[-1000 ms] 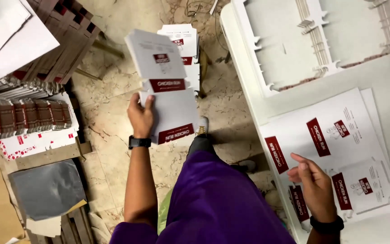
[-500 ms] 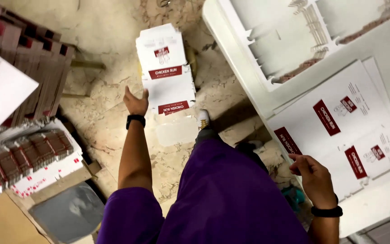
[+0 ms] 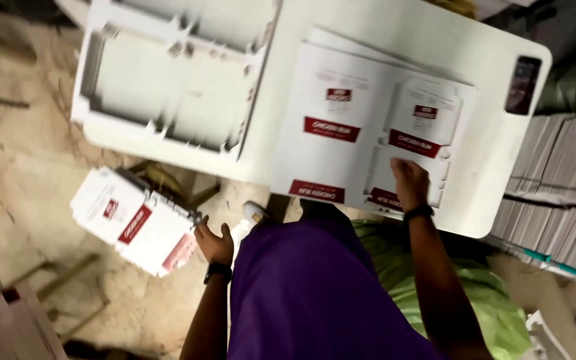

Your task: Separating die-cut cardboard box shapes from the surrounding waste material by hand on a work table.

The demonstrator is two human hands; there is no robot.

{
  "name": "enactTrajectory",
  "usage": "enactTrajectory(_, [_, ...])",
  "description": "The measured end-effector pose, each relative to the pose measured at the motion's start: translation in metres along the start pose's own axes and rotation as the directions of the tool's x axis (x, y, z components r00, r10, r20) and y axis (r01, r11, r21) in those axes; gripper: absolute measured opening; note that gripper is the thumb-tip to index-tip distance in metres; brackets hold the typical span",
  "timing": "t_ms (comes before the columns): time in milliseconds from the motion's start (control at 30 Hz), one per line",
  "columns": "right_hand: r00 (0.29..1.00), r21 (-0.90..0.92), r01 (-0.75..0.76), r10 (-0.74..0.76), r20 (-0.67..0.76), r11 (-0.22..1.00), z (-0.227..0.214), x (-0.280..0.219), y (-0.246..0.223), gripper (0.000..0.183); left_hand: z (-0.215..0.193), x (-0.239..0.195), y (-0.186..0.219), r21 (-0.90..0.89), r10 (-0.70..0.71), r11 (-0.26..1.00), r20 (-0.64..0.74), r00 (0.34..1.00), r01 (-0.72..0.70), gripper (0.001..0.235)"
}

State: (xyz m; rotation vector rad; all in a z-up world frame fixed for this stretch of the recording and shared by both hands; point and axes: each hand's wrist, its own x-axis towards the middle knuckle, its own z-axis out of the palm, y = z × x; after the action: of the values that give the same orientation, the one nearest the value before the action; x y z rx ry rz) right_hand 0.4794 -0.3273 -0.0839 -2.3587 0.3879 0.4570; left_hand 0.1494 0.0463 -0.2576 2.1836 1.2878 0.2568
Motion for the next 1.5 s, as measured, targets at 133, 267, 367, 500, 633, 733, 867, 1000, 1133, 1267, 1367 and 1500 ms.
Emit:
enactTrajectory(133, [0.997,-0.021,-0.012,0.01,-0.082,1.0,0.066,0.131,0.043,0.044,-0.012,0.012,0.114,0.025,0.174,0.984,0.092,0.98,-0.177,0.052])
enactTrajectory(267, [0.994,-0.12,0.006,-0.018,-0.105,0.993,0.104,0.185,0.018,0.048,0.025,0.021,0.228,-0.087,0.475,0.876,-0.007,0.88,-0.474,0.041])
enactTrajectory(367, [0.997,-0.19,-0.04,0.027,-0.07,0.981,0.124,0.188,0.006,0.049,0.057,0.023,0.308,-0.189,0.652,0.752,0.073,0.754,-0.632,0.046])
enactTrajectory(500, [0.956,-0.111,-0.294,0.288,-0.061,0.949,0.145,0.207,0.002,0.064,0.081,0.047,0.422,-0.262,0.792,0.58,0.406,0.457,-0.772,0.108])
enactTrajectory(633, [0.94,-0.021,-0.342,0.342,0.014,0.94,0.127,0.195,-0.012,0.073,0.142,0.066,0.45,-0.028,0.486,0.647,0.785,0.385,-0.762,0.14])
enactTrajectory(733, [0.931,0.051,-0.366,0.364,0.033,0.929,0.119,0.19,-0.025,0.072,0.153,0.079,0.47,0.055,0.29,0.653,0.903,0.317,-0.755,0.157])
enactTrajectory(867, [0.923,-0.025,-0.38,0.38,0.051,0.925,0.111,0.187,-0.037,0.07,0.166,0.082,0.47,0.148,0.154,0.596,0.944,0.293,-0.789,0.155])
enactTrajectory(1000, [0.901,-0.078,-0.428,0.432,0.037,0.9,0.111,0.18,-0.054,0.063,0.164,0.082,0.476,0.195,0.082,0.577,0.952,0.294,-0.793,0.155])
enactTrajectory(1133, [0.87,-0.055,-0.492,0.493,0.004,0.869,0.093,0.169,-0.079,0.057,0.167,0.084,0.481,0.198,0.042,0.587,0.961,0.274,-0.785,0.157])
enactTrajectory(1267, [0.887,0.134,-0.412,0.363,0.284,0.901,0.032,0.158,-0.111,0.069,0.171,0.085,0.479,0.207,0.015,0.599,0.963,0.269,-0.774,0.158])
enactTrajectory(1367, [0.904,0.124,-0.306,0.247,0.348,0.944,0.034,0.173,-0.092,0.054,0.172,0.083,0.475,0.225,-0.007,0.587,0.962,0.273,-0.778,0.158])
enactTrajectory(1500, [0.901,-0.049,-0.27,0.271,0.339,0.962,0.039,0.17,-0.099,0.044,0.177,0.085,0.478,0.247,-0.035,0.577,0.96,0.279,-0.778,0.156])
